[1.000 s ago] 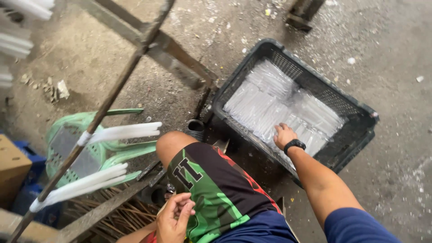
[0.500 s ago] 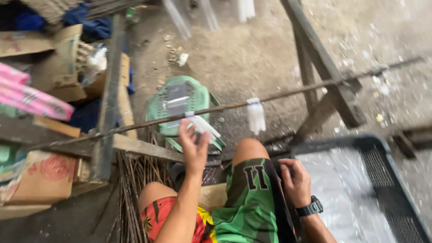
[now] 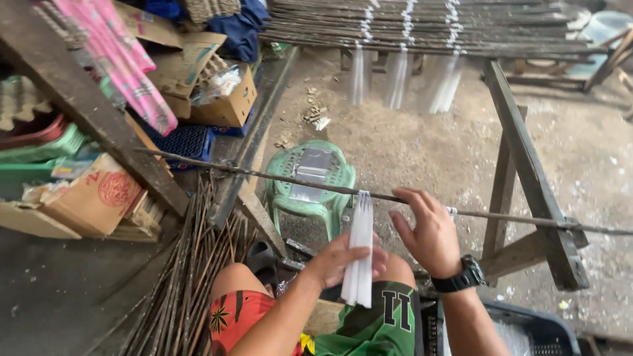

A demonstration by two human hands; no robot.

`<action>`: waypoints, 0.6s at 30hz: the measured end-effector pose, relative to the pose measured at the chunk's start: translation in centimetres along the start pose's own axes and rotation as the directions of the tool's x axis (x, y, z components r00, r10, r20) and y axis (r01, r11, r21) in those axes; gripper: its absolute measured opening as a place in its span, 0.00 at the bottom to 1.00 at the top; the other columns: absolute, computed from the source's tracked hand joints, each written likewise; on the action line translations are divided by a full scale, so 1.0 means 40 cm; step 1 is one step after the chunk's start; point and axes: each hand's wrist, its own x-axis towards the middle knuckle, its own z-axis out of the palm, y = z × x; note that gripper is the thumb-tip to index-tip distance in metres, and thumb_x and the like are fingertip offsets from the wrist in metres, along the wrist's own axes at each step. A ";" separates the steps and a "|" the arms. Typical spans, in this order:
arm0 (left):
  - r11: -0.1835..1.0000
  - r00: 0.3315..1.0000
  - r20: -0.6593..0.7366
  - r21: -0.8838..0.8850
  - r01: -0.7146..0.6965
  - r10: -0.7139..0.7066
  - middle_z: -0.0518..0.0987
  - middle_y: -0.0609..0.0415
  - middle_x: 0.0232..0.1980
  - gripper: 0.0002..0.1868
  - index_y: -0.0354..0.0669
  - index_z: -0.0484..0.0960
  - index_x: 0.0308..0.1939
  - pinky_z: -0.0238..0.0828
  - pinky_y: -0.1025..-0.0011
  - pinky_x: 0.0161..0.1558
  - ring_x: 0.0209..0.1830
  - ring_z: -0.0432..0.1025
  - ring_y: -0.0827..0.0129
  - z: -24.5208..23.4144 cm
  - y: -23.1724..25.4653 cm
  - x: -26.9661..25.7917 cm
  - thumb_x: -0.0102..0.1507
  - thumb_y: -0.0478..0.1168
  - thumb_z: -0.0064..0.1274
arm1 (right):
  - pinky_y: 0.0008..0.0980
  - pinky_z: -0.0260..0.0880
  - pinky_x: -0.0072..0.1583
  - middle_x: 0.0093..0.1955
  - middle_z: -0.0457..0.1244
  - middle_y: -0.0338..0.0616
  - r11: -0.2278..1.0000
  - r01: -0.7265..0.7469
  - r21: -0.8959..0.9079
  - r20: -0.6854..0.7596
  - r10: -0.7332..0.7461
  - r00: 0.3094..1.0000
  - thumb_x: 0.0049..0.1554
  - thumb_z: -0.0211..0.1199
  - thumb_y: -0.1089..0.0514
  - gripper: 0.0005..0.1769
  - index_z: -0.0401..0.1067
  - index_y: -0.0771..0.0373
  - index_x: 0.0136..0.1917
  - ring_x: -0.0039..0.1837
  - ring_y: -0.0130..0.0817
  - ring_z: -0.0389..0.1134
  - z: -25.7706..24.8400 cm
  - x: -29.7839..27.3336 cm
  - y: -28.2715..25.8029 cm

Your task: Removing bundles of white candles from a wooden drying rack and packaging them into clear plastic bags.

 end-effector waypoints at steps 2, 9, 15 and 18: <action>0.999 0.998 -0.043 0.019 0.045 -0.044 0.75 0.43 0.31 0.14 0.38 0.69 0.40 0.73 0.63 0.31 0.27 0.73 0.59 -0.015 -0.019 -0.002 0.53 0.35 0.54 | 0.39 0.60 0.50 0.45 0.62 0.39 0.993 0.004 -0.120 0.036 0.001 0.999 0.48 0.56 0.53 0.15 0.67 0.54 0.50 0.49 0.43 0.63 0.036 0.005 0.021; 0.982 0.976 -0.216 0.173 0.077 -0.038 0.75 0.51 0.21 0.12 0.41 0.74 0.30 0.74 0.71 0.22 0.17 0.72 0.69 -0.051 0.015 -0.013 0.52 0.44 0.58 | 0.26 0.57 0.47 0.38 0.60 0.26 0.952 -0.041 -0.304 -0.057 0.025 0.998 0.52 0.55 0.50 0.07 0.69 0.42 0.46 0.41 0.27 0.64 0.047 0.006 0.045; 0.961 0.941 -0.315 0.276 -0.032 0.122 0.73 0.50 0.17 0.12 0.40 0.74 0.23 0.73 0.70 0.23 0.16 0.71 0.67 -0.019 0.161 -0.091 0.52 0.43 0.57 | 0.25 0.55 0.47 0.40 0.60 0.29 0.969 -0.026 -0.244 -0.150 -0.011 0.989 0.57 0.55 0.54 0.06 0.70 0.45 0.48 0.41 0.28 0.63 0.038 0.005 0.103; 0.954 0.824 -0.498 0.258 -0.155 0.269 0.72 0.50 0.16 0.11 0.38 0.72 0.23 0.72 0.68 0.21 0.14 0.69 0.67 -0.029 0.269 -0.151 0.48 0.40 0.57 | 0.28 0.56 0.50 0.40 0.61 0.35 0.984 -0.028 -0.177 -0.132 0.005 0.991 0.54 0.57 0.57 0.08 0.71 0.47 0.48 0.43 0.33 0.64 -0.006 0.003 0.121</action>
